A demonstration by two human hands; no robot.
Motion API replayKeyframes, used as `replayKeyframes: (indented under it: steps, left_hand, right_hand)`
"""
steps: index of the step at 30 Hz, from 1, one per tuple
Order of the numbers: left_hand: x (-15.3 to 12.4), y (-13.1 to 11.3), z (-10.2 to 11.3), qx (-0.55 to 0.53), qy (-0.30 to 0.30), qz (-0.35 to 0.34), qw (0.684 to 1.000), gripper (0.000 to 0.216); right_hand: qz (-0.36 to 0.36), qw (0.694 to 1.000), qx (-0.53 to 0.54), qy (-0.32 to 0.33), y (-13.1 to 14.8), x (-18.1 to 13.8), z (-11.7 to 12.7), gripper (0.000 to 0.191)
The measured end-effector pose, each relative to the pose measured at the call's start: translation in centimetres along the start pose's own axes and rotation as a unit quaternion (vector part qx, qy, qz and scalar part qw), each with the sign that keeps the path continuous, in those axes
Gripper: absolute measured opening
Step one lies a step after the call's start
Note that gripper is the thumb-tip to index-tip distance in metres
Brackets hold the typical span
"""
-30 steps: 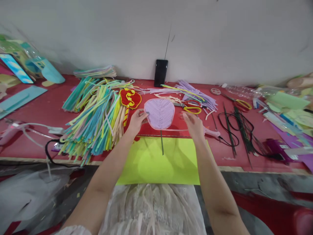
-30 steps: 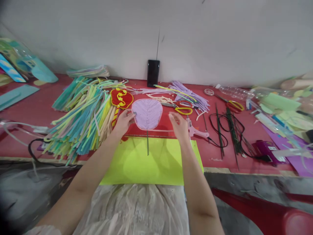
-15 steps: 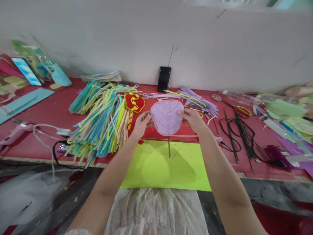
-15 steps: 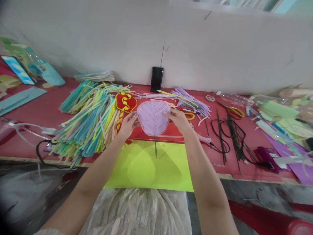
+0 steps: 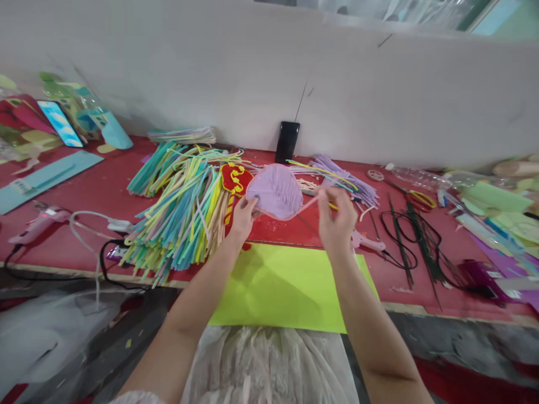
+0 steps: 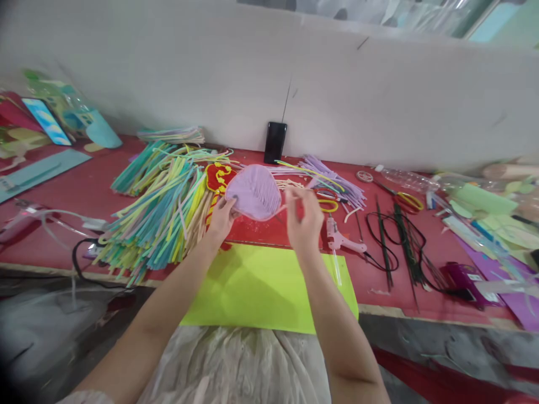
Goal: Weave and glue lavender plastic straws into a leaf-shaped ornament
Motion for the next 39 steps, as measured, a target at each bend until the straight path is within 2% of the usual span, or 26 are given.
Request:
replayKeyframes:
  steps: [2,3,6,8,10,13,16,19,25,30,34,39]
  left_hand:
    - [0.1,-0.3,0.1,-0.016,-0.005,-0.015,1.000,0.036]
    - [0.0,-0.3,0.0,-0.022,0.000,-0.021,1.000,0.038]
    - [-0.2,-0.3,-0.5,-0.032,0.026,-0.023,0.999,0.040]
    - [-0.4,0.1,-0.9,-0.030,0.044,-0.009,0.999,0.040]
    - [-0.6,0.7,-1.5,-0.018,0.065,0.007,0.998,0.041]
    - [-0.8,1.6,-2.3,0.008,0.096,0.024,0.995,0.041]
    - [-0.8,2.7,-2.2,0.013,0.096,0.064,0.993,0.032]
    - [-0.6,3.0,-1.8,-0.001,0.100,0.083,0.992,0.037]
    - [-0.2,2.0,-1.0,0.033,0.078,0.033,0.996,0.029]
    - [-0.2,1.4,-0.9,0.137,0.076,-0.007,0.988,0.025]
    - [-0.1,1.0,-0.8,0.169,0.077,-0.032,0.982,0.026]
    - [0.1,1.7,-0.6,0.165,0.078,-0.003,0.983,0.026]
  right_hand:
    - [0.035,0.996,-0.006,0.083,1.3,-2.5,-2.6,0.036]
    - [0.020,0.993,-0.001,0.113,0.8,-3.6,-3.9,0.040]
    - [-0.125,0.980,0.057,0.141,-3.9,-5.6,-7.3,0.039]
    - [-0.233,0.954,0.149,0.119,-7.5,-6.4,-8.9,0.039]
    - [-0.296,0.916,0.260,0.080,-10.0,-6.7,-9.9,0.042]
    - [-0.364,0.852,0.374,0.044,-12.3,-7.6,-10.6,0.042]
    - [-0.399,0.822,0.407,0.022,-13.6,-8.4,-10.5,0.041]
    - [-0.408,0.813,0.415,0.004,-14.4,-8.6,-10.2,0.040]
    - [-0.428,0.796,0.428,-0.001,-14.7,-8.6,-10.3,0.043]
    - [-0.427,0.810,0.402,0.000,-14.8,-8.6,-9.8,0.042]
    - [-0.423,0.819,0.387,0.010,-14.9,-8.6,-9.8,0.040]
    - [-0.433,0.813,0.390,0.002,-14.9,-8.6,-9.6,0.041]
Point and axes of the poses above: each hand's wrist, its own x-axis towards the middle knuckle, its own z-axis out of the back of the hand, y = z × x, the point moved 10 cm from there along x, towards the middle knuckle, and after that the axes turned 4 degrees about -x, right-handed, at the moved point
